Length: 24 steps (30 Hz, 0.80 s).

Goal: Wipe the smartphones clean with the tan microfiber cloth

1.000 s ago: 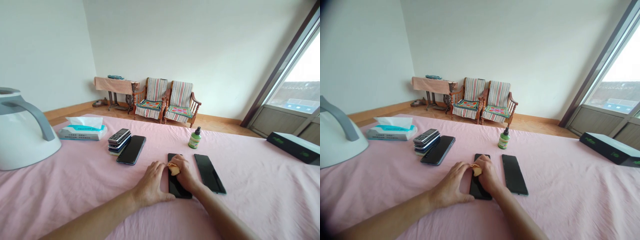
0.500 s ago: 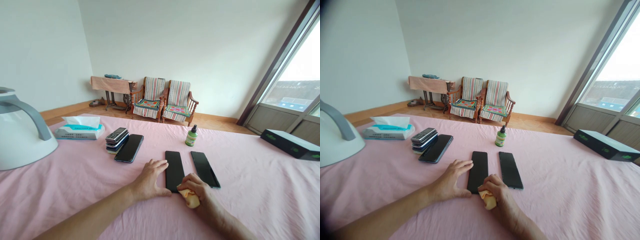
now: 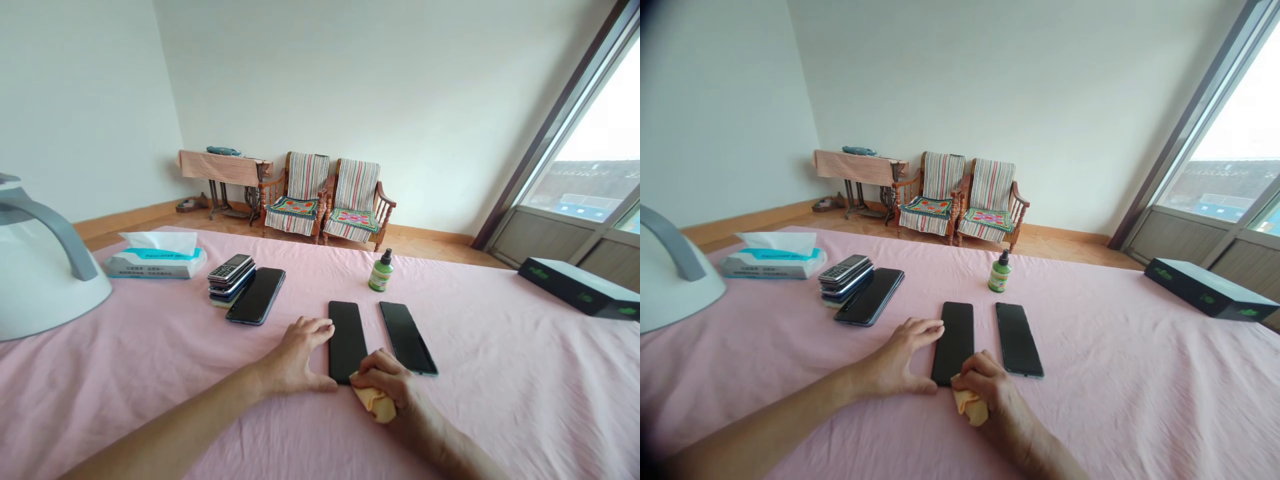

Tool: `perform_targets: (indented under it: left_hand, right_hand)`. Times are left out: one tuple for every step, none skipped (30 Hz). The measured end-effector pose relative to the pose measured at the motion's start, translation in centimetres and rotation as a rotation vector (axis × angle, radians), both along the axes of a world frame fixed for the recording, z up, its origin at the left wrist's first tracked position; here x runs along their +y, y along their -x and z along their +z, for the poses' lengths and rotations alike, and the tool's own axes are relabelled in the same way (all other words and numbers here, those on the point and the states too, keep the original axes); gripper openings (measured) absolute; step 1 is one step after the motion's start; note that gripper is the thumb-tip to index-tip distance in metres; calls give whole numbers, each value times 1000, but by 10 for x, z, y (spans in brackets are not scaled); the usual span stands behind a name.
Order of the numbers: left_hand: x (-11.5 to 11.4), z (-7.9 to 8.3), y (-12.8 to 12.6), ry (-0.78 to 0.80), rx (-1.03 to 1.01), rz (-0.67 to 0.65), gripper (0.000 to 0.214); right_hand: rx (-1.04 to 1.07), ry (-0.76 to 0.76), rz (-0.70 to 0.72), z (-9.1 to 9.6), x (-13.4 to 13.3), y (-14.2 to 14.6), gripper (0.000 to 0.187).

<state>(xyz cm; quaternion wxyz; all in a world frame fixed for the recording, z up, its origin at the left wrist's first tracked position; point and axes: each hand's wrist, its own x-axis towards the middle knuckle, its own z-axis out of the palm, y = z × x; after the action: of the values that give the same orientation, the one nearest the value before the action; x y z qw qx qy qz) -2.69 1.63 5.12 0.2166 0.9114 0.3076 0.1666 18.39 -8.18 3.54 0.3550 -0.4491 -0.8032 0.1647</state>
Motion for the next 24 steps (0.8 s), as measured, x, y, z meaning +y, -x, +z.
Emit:
perform_targets:
  left_hand:
    - [0,0,0,0,5,-5,89]
    - [1,1,0,-1,4,-10,88]
    - [1,1,0,-4,1,-13,87]
    - [2,1,1,-6,-5,-17,86]
    - [2,1,1,-6,-10,-21,85]
    - [2,1,1,-4,-13,-24,84]
    - [2,1,1,1,-13,-28,84]
    - [2,1,2,6,-10,-31,84]
    - [2,1,2,8,-7,-34,85]
    - [2,1,2,9,-7,-35,85]
    - [2,1,3,7,-7,-35,85]
    - [2,1,3,4,-8,-36,85]
    - [2,1,3,3,-9,-37,85]
    - [2,0,2,4,-9,-38,85]
    - [2,0,2,4,-9,-41,86]
    - [2,0,2,2,-9,-45,86]
    - [3,0,2,-1,-7,-49,87]
    - [3,-1,2,-6,-4,-52,87]
    - [3,-1,2,-11,-1,-54,88]
    - [3,-1,2,-15,4,-55,89]
    - [3,0,3,-14,10,-55,89]
    - [3,0,3,-13,14,-53,89]
    - [3,0,3,-10,16,-52,88]
    - [2,1,3,-8,16,-51,87]
  right_hand:
    - [-3,-5,1,1,0,1,27]
    - [-9,-7,12,2,1,4,27]
    - [-19,-5,25,3,2,8,28]
    - [-29,-1,38,4,2,12,29]
    - [-39,2,49,5,3,15,30]
    - [-48,3,56,6,3,17,31]
    - [-54,5,55,6,2,17,32]
    - [-58,3,49,5,1,15,31]
    - [-62,0,38,4,0,12,30]
    - [-67,-6,24,3,-1,8,28]
    - [-74,-13,10,2,-2,5,26]
    - [-81,-22,1,1,-3,4,25]
    - [-91,-29,2,1,-2,4,25]
    - [-101,-37,15,1,-1,7,25]
    - [-111,-43,33,2,0,10,25]
    - [-117,-49,51,2,1,14,26]
    - [-121,-54,66,3,2,18,26]
    - [-123,-58,73,3,3,20,27]
    - [-121,-57,73,3,2,20,27]
    - [-115,-53,63,3,1,19,27]
    - [-108,-46,49,2,0,16,27]
    - [-101,-37,32,2,-2,12,27]
    - [-94,-28,12,2,-4,9,27]
    - [-89,-21,-4,2,-5,7,28]
